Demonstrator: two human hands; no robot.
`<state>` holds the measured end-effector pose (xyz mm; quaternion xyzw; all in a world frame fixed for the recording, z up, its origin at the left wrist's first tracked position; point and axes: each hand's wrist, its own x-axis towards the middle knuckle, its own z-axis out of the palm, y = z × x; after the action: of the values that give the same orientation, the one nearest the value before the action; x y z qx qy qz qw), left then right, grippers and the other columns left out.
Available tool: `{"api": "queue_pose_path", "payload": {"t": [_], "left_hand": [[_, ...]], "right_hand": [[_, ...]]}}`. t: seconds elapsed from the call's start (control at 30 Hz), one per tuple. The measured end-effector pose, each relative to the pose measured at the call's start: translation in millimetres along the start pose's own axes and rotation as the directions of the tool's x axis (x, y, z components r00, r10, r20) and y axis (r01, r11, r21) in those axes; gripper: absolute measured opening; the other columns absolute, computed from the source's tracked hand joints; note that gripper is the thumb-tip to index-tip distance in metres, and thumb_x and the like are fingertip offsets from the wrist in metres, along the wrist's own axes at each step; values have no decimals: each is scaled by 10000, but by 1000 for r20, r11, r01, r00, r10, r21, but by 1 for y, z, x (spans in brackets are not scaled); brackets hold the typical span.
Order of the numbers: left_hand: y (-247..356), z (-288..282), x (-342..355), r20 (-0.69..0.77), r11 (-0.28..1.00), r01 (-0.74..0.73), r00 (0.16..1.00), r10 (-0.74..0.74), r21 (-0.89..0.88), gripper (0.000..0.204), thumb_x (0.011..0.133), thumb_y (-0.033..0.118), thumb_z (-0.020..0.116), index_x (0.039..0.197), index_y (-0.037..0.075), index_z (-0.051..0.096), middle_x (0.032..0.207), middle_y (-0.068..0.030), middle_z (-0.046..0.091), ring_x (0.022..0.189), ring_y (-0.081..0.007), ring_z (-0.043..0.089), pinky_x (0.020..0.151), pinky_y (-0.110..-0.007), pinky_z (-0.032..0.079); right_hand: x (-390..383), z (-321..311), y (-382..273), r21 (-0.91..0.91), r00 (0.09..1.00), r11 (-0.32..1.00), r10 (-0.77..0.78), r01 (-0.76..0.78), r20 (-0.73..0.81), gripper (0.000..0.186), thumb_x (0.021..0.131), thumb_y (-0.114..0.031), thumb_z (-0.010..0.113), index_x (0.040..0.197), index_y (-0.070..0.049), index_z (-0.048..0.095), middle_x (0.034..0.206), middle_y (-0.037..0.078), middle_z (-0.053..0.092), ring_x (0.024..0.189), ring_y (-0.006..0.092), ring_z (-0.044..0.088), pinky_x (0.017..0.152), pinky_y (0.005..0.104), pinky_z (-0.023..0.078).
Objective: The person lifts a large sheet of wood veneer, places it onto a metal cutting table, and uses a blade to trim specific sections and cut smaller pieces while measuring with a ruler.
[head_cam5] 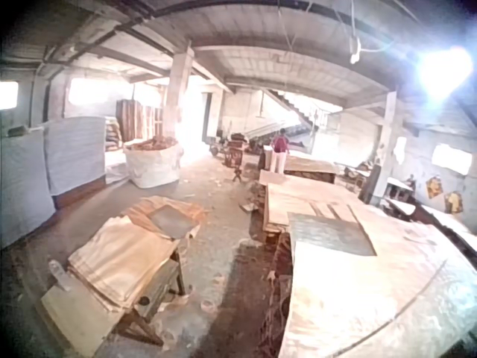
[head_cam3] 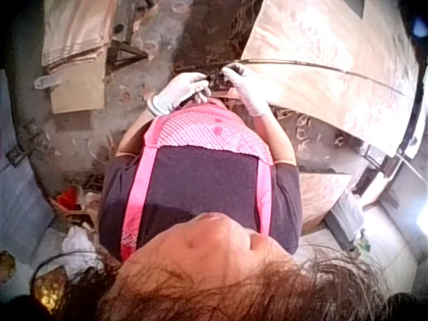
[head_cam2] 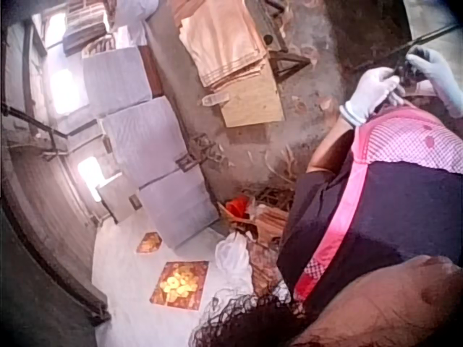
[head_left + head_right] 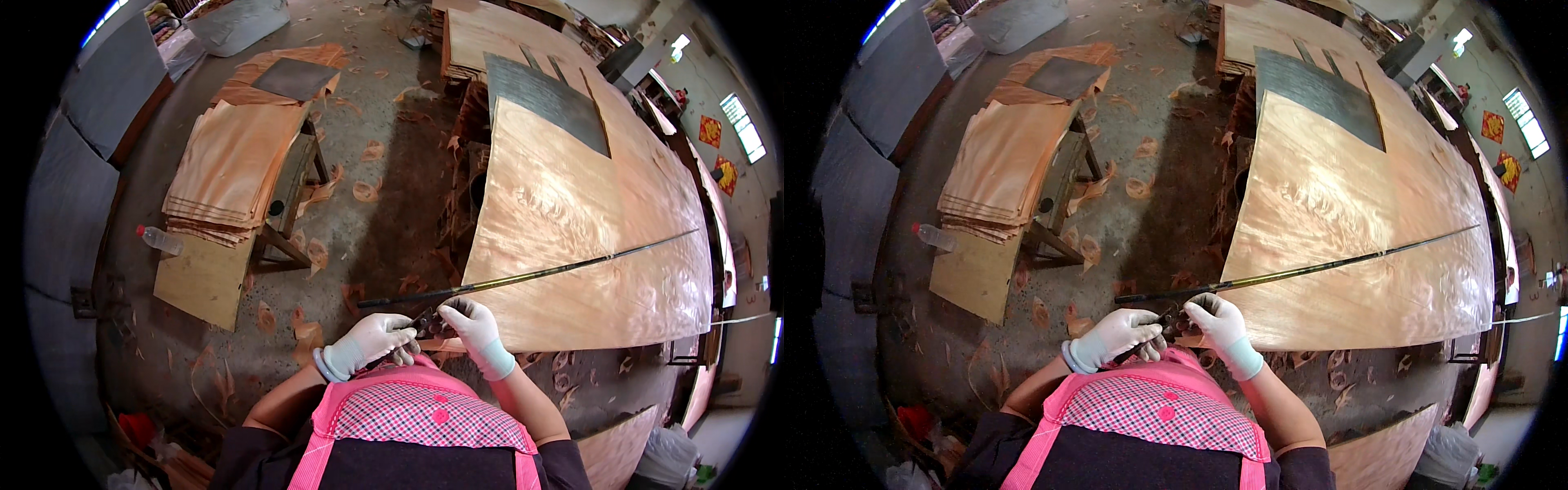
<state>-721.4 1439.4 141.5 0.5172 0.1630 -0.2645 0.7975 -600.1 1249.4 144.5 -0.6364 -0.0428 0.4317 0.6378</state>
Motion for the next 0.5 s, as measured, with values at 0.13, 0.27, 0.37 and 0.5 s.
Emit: {"api": "queue_pose_path", "payload": {"t": [0.13,0.27,0.37,0.5], "left_hand": [[1,1,-1,-11,1000,10,1000,-10,-2,265,1013,155,492,1177,-46,545,929,-103,662,755,-135,662,640,-243,538],[1,1,0,-20,1000,21,1000,-21,11,267,1011,149,488,1180,-49,549,924,-106,667,749,-134,663,640,-242,531],[1,2,2,-12,999,23,1000,-23,27,270,1011,148,488,1184,-50,549,925,-107,669,749,-135,665,641,-242,530],[-1,0,2,-1,999,24,1000,-24,29,282,1012,154,490,1194,-56,540,929,-110,669,749,-140,667,641,-243,530]], "right_hand": [[-7,8,-11,69,997,996,66,-64,-33,196,951,-183,622,1002,6,612,845,34,644,748,124,649,641,270,566],[-10,9,-11,-28,990,989,143,-143,9,188,950,-179,621,1001,2,613,844,31,645,759,112,648,641,267,569],[-1,-2,9,-29,998,997,65,-65,-8,175,947,-164,617,1001,2,619,841,47,661,742,125,649,656,275,561],[2,-6,14,11,999,1000,17,-17,-30,160,943,-145,610,1000,5,623,843,68,682,725,145,655,671,282,555]]}}
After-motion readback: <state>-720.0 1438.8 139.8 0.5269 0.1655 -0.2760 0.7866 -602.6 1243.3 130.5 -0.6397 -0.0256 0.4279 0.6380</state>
